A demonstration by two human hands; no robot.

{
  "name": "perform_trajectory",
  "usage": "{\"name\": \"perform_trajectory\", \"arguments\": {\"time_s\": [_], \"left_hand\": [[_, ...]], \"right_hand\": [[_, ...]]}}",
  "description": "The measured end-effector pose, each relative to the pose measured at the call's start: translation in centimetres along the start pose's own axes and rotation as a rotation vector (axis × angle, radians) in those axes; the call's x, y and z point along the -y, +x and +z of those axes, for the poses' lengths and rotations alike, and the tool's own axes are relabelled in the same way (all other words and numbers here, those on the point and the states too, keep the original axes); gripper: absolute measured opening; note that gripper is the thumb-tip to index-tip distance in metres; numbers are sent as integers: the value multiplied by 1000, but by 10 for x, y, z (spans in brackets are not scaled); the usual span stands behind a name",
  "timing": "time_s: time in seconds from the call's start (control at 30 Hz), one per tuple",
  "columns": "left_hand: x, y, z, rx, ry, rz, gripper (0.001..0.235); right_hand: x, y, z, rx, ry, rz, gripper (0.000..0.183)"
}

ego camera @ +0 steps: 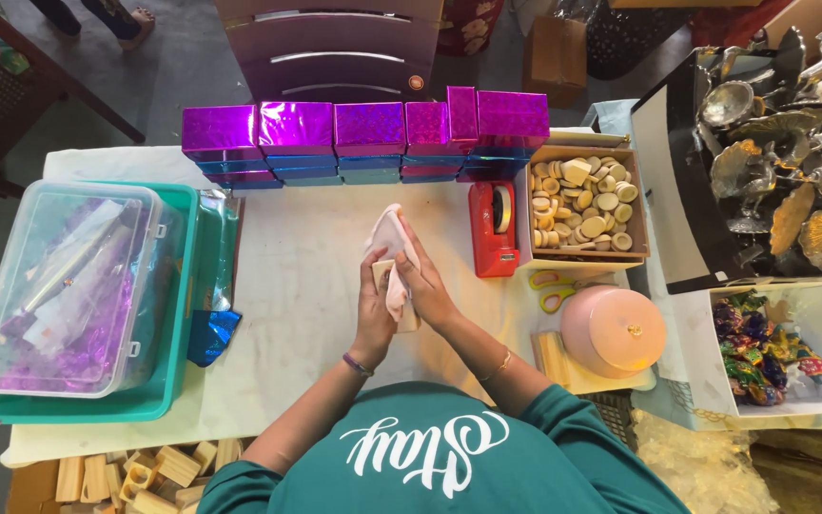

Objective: The person picks up a small wooden block from a box and wipes it thoroughly with a white cloth. They rotate the block to clean all sides and edges before placing it on the table.

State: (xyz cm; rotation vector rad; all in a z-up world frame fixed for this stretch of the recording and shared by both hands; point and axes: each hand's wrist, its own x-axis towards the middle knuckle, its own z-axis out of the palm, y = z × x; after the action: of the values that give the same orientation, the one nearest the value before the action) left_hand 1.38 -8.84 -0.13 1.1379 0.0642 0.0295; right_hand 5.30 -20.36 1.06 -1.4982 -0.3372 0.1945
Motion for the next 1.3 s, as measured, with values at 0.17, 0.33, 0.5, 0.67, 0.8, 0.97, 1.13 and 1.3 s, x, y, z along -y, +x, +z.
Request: {"name": "perform_trajectory", "arguments": {"time_s": [0.17,0.33,0.5,0.67,0.8,0.97,1.13,1.3], "left_hand": [[-7,15,-13,-104,102,200,37],[4,12,-18,-109,-17,139,32],[21,-5,-9,-2,48,58,29],[31,2,-29,-67,30,-167,28],[-4,17,-25,-93,-130,52,26],[-16,21,-23,-200,-168,-77,31],[-21,15,-25,-44,-268,-285,32],[-31,11,-26,-142,-355,-304,33]], "right_hand": [[-10,-32,17,34,-100,-31,70],[-5,-29,14,53,-100,21,72],[-2,-8,0,-47,-41,26,73],[-21,-31,12,-16,-2,-16,70],[-14,-52,26,28,-102,1,73],[4,-35,9,129,-377,-210,87],[23,-27,-4,205,-500,-326,107],[-49,-46,-9,82,-722,-443,79]]}}
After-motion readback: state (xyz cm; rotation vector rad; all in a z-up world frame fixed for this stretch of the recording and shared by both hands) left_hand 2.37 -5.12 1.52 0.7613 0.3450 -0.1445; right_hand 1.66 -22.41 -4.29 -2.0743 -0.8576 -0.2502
